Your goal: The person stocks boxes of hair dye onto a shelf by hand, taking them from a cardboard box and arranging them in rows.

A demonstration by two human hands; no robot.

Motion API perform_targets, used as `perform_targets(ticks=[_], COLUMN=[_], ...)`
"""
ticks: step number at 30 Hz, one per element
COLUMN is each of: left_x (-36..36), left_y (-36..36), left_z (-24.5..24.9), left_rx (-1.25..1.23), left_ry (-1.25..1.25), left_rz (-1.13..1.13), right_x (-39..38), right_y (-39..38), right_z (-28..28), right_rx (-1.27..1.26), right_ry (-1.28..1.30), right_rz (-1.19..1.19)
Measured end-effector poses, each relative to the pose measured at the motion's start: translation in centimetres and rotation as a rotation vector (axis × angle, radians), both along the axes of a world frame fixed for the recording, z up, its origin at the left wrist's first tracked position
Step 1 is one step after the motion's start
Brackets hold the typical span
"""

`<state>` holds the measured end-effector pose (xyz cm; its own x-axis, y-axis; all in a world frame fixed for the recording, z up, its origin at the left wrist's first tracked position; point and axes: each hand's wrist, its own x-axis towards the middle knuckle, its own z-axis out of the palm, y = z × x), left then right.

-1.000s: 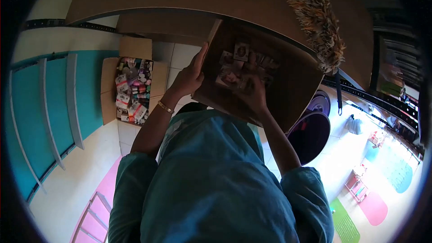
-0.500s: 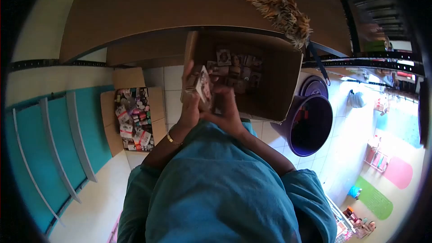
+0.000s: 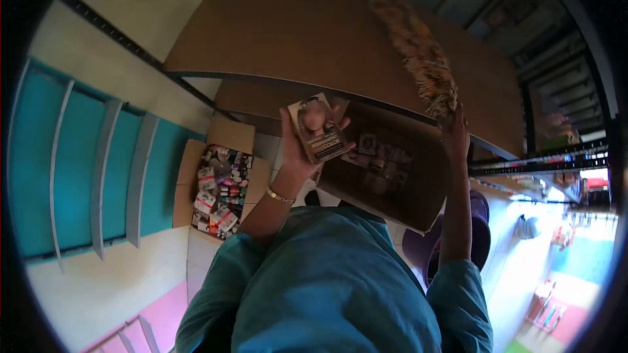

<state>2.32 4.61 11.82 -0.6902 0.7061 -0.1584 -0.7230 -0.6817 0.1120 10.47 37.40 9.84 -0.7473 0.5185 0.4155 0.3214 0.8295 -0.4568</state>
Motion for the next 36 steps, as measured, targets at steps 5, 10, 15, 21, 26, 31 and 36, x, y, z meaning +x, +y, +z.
perform_targets(ticks=[5,10,15,21,26,31,36], left_x=[-0.3,-0.2,0.6,0.4,0.6,-0.2,-0.5], left_y=[-2.6,-4.9,-5.5,-6.9,-8.5,-9.3,-7.6], left_z=[0.3,-1.4,-1.5,-3.2,-5.8,-7.0,-4.4], left_rx=[0.057,-0.045,-0.068,0.219,-0.084,0.124,-0.077], left_ry=[0.203,0.366,0.481,0.396,0.296,0.357,0.187], left_rz=[0.107,0.268,0.235,0.372,0.647,0.425,0.440], right_x=[7.0,12.1,9.6,12.6,11.1,10.6,11.6], right_y=[-8.0,-17.9,-16.9,-17.8,-18.2,-17.6,-18.2], right_z=[-1.7,1.6,-0.2,-1.9,-1.0,-1.0,-2.0], right_rx=[-0.849,-0.332,-0.613,-0.411,-0.859,-0.681,-1.101], right_ry=[0.103,-0.377,-0.010,0.034,-0.219,-0.283,0.098], right_rz=[0.305,0.561,0.278,0.505,0.439,0.384,0.253])
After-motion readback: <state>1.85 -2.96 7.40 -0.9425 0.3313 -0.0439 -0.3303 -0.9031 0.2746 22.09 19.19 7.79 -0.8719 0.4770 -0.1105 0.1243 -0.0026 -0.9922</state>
